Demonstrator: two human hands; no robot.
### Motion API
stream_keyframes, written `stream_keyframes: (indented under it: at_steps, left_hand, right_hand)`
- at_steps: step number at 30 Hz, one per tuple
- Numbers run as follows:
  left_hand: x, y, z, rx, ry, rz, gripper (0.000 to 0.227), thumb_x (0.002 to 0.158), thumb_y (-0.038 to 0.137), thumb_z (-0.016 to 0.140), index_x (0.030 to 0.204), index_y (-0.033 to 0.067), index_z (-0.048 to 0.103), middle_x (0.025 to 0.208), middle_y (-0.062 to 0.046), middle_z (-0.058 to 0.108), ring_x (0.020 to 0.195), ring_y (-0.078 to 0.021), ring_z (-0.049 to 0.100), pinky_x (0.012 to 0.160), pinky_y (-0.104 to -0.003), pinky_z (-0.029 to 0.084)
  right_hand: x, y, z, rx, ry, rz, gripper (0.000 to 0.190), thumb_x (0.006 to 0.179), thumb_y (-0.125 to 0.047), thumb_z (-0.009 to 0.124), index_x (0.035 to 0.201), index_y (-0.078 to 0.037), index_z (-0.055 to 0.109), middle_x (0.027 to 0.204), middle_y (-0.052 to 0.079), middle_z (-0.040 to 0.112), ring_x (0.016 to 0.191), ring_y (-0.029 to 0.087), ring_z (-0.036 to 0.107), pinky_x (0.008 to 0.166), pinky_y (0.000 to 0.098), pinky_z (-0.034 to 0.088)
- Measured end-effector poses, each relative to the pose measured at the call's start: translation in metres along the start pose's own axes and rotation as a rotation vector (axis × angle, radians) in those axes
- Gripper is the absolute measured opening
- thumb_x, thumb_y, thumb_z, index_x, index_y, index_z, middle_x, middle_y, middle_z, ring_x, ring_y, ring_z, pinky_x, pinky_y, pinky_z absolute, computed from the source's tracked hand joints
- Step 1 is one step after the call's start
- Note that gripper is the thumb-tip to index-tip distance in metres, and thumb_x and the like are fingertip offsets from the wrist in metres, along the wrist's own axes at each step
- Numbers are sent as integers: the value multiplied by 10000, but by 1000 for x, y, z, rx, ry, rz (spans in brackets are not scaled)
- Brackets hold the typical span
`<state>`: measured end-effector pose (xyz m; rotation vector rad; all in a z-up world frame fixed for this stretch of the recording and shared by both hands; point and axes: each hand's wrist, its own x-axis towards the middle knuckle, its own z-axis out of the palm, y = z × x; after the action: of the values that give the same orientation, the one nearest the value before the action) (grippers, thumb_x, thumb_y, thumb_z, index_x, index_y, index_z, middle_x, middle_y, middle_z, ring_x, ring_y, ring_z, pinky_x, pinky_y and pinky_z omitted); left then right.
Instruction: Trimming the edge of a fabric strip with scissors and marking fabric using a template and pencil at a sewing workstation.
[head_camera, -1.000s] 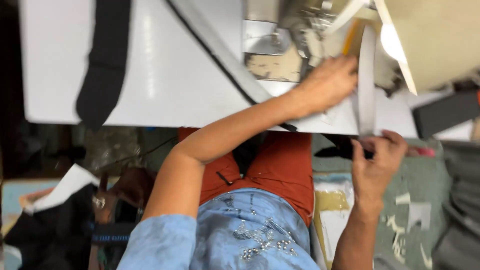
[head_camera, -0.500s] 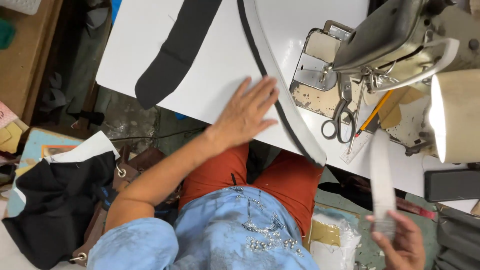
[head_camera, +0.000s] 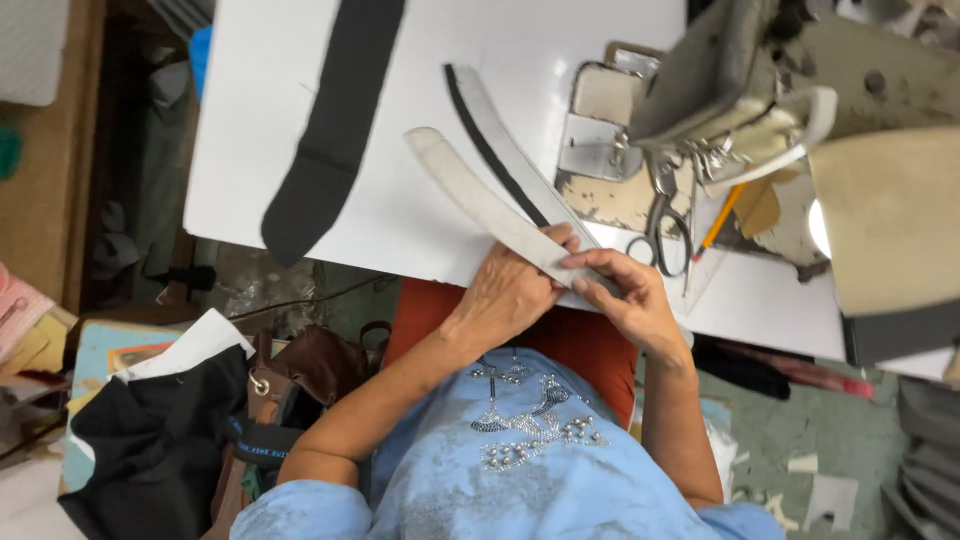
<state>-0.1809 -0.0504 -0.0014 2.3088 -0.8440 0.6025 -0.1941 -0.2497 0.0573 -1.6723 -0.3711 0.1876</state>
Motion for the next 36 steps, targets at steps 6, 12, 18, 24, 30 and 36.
stream_keyframes:
  at_steps: [6, 12, 18, 24, 30, 36]
  left_hand:
    - [-9, -17, -25, -97, -63, -6, 235, 1099, 259, 571, 1055, 76, 712, 933, -59, 611, 1003, -308, 644, 922, -475, 500]
    - [-1, -75, -31, 155, 32, -94, 163, 1060, 230, 634, 1030, 80, 691, 1153, -135, 673, 1184, -340, 644, 924, -500, 486]
    - [6, -93, -46, 207, 138, -320, 133, 1112, 118, 608, 1135, 65, 728, 1150, -101, 707, 1055, -289, 717, 916, -419, 523]
    - [28, -115, -54, 144, 136, -340, 337, 1092, 337, 703, 1345, 116, 666, 1173, -96, 664, 994, -290, 678, 830, -442, 545]
    - [33, -130, -62, 179, 26, -160, 322, 950, 260, 918, 1127, 58, 741, 1150, -55, 655, 949, -257, 582, 730, -393, 472]
    - [13, -115, -69, 100, 38, -193, 244, 938, 205, 871, 1079, 82, 714, 1075, -30, 594, 962, -251, 623, 748, -394, 483]
  right_hand:
    - [-5, -4, -10, -90, 54, 263, 404, 928, 11, 797, 1323, -49, 737, 1039, 126, 837, 954, 136, 725, 977, 417, 582]
    - [-11, -6, -25, -203, -9, 314, 633, 914, 54, 656, 1533, -72, 598, 822, 126, 745, 757, 176, 645, 807, 386, 562]
    - [-9, -9, -20, -383, 32, 343, 438, 952, -33, 658, 1367, -111, 776, 700, 139, 777, 498, 160, 617, 533, 301, 534]
    - [-8, -9, -19, -366, 58, 376, 419, 955, -15, 665, 1352, -85, 779, 675, 166, 762, 463, 181, 606, 495, 294, 510]
    - [-5, -26, -9, -691, -79, 389, 544, 921, -344, 806, 1428, -168, 717, 807, 4, 684, 563, 126, 430, 544, 302, 399]
    - [13, -37, 23, -1063, -122, 97, 513, 916, -244, 834, 1401, -110, 732, 949, 148, 747, 775, 395, 744, 627, 513, 597]
